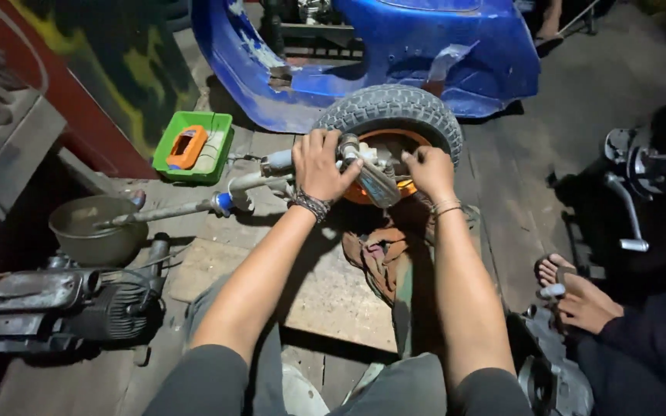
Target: Finalizing the assembly of a motorcycle suspension and wheel unit by hand
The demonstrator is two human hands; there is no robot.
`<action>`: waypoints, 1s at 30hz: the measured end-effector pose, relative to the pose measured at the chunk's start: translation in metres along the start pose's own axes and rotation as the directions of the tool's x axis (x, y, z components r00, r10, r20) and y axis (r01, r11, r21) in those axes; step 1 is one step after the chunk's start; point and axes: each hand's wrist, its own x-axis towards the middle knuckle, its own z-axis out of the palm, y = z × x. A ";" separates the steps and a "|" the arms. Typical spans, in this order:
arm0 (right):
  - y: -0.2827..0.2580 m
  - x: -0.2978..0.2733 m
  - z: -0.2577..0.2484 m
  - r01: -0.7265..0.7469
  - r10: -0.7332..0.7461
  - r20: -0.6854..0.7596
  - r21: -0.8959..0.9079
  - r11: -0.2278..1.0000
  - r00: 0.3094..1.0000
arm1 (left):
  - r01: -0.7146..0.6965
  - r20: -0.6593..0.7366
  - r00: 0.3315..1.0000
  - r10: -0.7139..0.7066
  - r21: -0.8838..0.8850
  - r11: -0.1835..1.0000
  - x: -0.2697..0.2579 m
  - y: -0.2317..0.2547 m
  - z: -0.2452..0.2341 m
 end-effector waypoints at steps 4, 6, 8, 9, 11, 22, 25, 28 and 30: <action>-0.014 0.000 -0.007 0.052 -0.079 0.112 0.226 0.973 0.991 | 0.025 0.049 0.999 -0.024 -0.025 0.999 -0.001 0.003 0.002; -0.003 0.012 -0.007 0.005 0.021 0.105 -0.242 0.970 0.994 | 0.010 0.000 1.000 -0.010 -0.024 1.000 0.000 -0.004 0.006; -0.018 0.010 -0.019 0.029 -0.006 0.108 -0.209 0.977 0.994 | 0.000 -0.005 1.000 0.000 -0.030 1.000 0.000 -0.002 0.000; -0.021 0.005 -0.026 0.055 -0.035 0.111 -0.189 0.980 0.993 | -0.003 -0.015 1.000 0.002 -0.045 0.999 -0.002 0.002 -0.001; -0.043 0.006 -0.022 0.103 -0.087 0.143 -0.108 0.989 0.986 | -0.008 -0.004 1.000 0.008 -0.065 0.998 0.000 0.006 -0.009; -0.042 0.015 -0.021 0.272 -0.232 0.211 -0.186 0.944 0.950 | -0.030 -0.040 0.999 0.031 0.030 0.999 0.008 0.017 -0.022; -0.021 0.015 -0.017 0.182 -0.110 0.147 -0.690 0.701 0.983 | -0.039 -0.050 0.998 0.042 0.049 0.998 0.007 0.017 -0.022; -0.035 0.009 -0.014 0.242 -0.229 0.078 -0.371 0.897 0.970 | -0.055 -0.076 0.995 0.059 0.052 0.997 0.003 0.017 -0.025; -0.018 0.016 0.004 0.212 -0.171 0.175 -0.254 0.944 0.970 | -0.063 -0.052 0.996 0.069 0.098 0.993 0.002 0.018 -0.021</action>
